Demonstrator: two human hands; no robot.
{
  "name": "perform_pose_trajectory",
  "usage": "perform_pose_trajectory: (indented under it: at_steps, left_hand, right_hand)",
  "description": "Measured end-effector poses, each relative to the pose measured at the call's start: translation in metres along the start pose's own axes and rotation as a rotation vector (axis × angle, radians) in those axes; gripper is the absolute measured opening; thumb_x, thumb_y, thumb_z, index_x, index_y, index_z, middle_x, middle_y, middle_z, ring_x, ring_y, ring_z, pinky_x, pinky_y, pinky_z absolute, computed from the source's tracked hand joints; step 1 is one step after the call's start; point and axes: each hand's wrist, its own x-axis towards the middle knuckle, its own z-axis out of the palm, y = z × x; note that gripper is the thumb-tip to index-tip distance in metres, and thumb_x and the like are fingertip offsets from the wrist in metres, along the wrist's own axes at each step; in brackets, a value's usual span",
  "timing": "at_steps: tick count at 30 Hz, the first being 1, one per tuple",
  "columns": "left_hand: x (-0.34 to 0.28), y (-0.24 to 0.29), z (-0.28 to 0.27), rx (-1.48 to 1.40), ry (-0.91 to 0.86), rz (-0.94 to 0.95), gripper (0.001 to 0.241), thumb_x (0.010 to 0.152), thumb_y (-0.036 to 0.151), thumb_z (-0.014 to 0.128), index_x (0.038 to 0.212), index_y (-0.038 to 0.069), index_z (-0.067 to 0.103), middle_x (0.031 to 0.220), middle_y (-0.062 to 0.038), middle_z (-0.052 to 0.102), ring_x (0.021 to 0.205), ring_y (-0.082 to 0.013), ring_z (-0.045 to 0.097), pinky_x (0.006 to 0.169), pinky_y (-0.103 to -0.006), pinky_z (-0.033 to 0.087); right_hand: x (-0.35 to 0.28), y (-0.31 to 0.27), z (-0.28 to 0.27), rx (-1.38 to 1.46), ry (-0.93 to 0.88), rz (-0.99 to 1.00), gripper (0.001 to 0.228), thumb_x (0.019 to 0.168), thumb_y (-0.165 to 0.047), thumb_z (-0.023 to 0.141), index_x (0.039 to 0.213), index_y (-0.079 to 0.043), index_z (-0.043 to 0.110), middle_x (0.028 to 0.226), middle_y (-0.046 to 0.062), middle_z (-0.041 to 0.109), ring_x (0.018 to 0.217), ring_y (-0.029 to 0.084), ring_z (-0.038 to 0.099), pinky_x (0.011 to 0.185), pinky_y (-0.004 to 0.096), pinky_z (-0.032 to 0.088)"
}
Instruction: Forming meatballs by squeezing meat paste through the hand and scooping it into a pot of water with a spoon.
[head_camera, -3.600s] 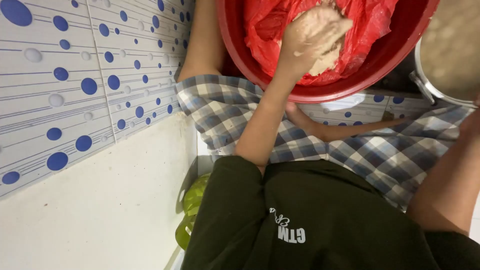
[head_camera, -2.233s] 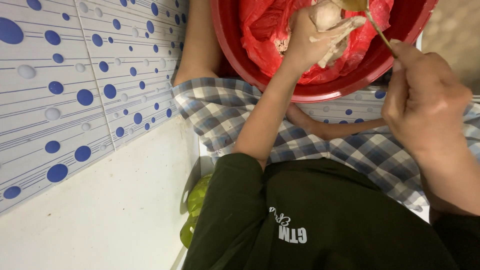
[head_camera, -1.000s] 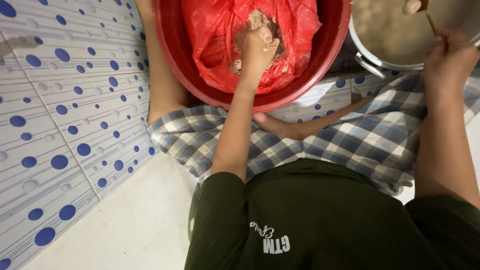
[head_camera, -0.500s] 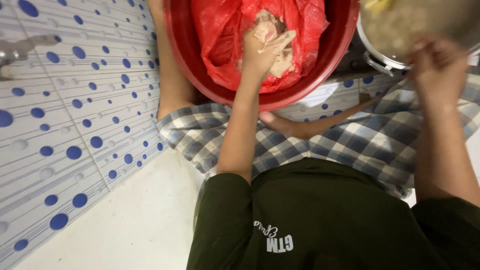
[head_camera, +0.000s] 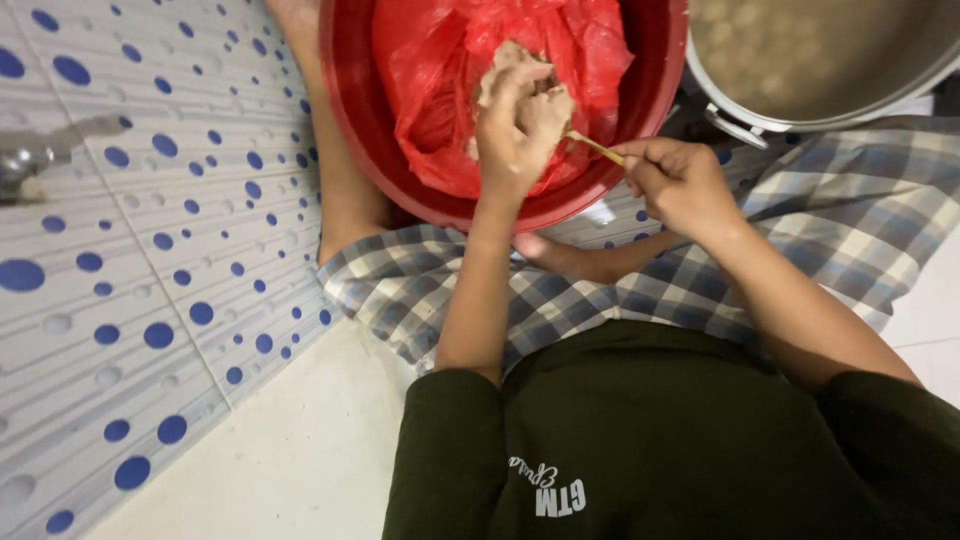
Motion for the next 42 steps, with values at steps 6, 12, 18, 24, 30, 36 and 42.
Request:
perform_pose_trajectory:
  at_steps: [6,12,18,24,30,36,42]
  left_hand:
    - [-0.008,-0.018,0.011,0.032,0.019,0.024,0.027,0.091,0.027,0.080,0.114,0.022,0.068,0.113,-0.004,0.070,0.092,-0.0128,0.073,0.068,-0.0217,0.075]
    - [0.018,-0.027,0.010,-0.673,0.508,-0.897,0.020,0.083,0.004,0.076,0.099,0.013,0.070,0.097,-0.018,0.079,0.075,-0.0255,0.074,0.039,-0.0296,0.046]
    - [-0.003,-0.067,-0.016,-1.078,0.411,-0.587,0.038,0.089,-0.024,0.048,0.110,-0.002,0.071,0.116,-0.035,0.069,0.104,-0.0452,0.071,0.086,-0.0521,0.065]
    - [0.008,-0.035,-0.006,-0.913,0.469,-0.803,0.042,0.073,-0.008,0.085,0.102,0.011,0.061,0.103,-0.015,0.069,0.082,-0.0208,0.072,0.056,-0.0227,0.058]
    - [0.006,-0.008,0.006,-0.791,0.430,-0.734,0.042,0.071,-0.013,0.081,0.112,-0.010,0.072,0.115,-0.026,0.073,0.107,-0.0364,0.072,0.093,-0.0460,0.063]
    - [0.035,-0.003,0.012,-0.457,0.434,-1.216,0.022,0.088,0.013,0.058,0.104,0.011,0.073,0.066,-0.001,0.055,0.047,-0.0120,0.048,0.042,-0.0254,0.042]
    - [0.010,-0.029,0.010,-0.622,0.455,-0.930,0.058,0.076,0.034,0.079,0.121,-0.001,0.069,0.102,-0.015,0.073,0.087,-0.0247,0.072,0.074,-0.0304,0.060]
  right_hand:
    - [-0.005,-0.014,0.006,-0.103,0.026,-0.021,0.029,0.107,-0.009,0.054,0.127,-0.012,0.075,0.073,-0.003,0.061,0.053,0.007,0.045,0.050,0.024,0.037]
    - [-0.011,-0.033,-0.012,-0.401,-0.095,-0.015,0.031,0.107,0.000,0.051,0.133,-0.005,0.069,0.078,0.011,0.072,0.043,0.011,0.047,0.037,0.024,0.042]
    - [0.008,0.044,-0.102,-0.263,0.263,-0.100,0.017,0.111,0.002,0.055,0.106,-0.006,0.068,0.121,0.007,0.073,0.083,0.017,0.059,0.064,0.032,0.047]
    - [0.066,0.139,-0.179,-0.257,0.383,-0.056,0.023,0.113,-0.006,0.056,0.127,-0.004,0.075,0.084,-0.001,0.064,0.059,0.010,0.049,0.050,0.026,0.040]
    - [0.085,0.186,-0.197,-0.363,0.351,0.082,0.015,0.112,-0.014,0.062,0.112,-0.015,0.077,0.083,-0.006,0.066,0.068,0.007,0.050,0.060,0.027,0.039]
    - [0.095,0.222,-0.208,-0.537,0.424,-0.167,0.022,0.110,-0.004,0.062,0.116,-0.008,0.082,0.095,0.003,0.073,0.092,0.020,0.068,0.083,0.034,0.050]
    - [0.082,0.207,-0.204,-0.838,0.767,-0.770,0.038,0.096,0.011,0.061,0.127,0.014,0.084,0.115,0.028,0.081,0.103,0.042,0.075,0.094,0.044,0.057]
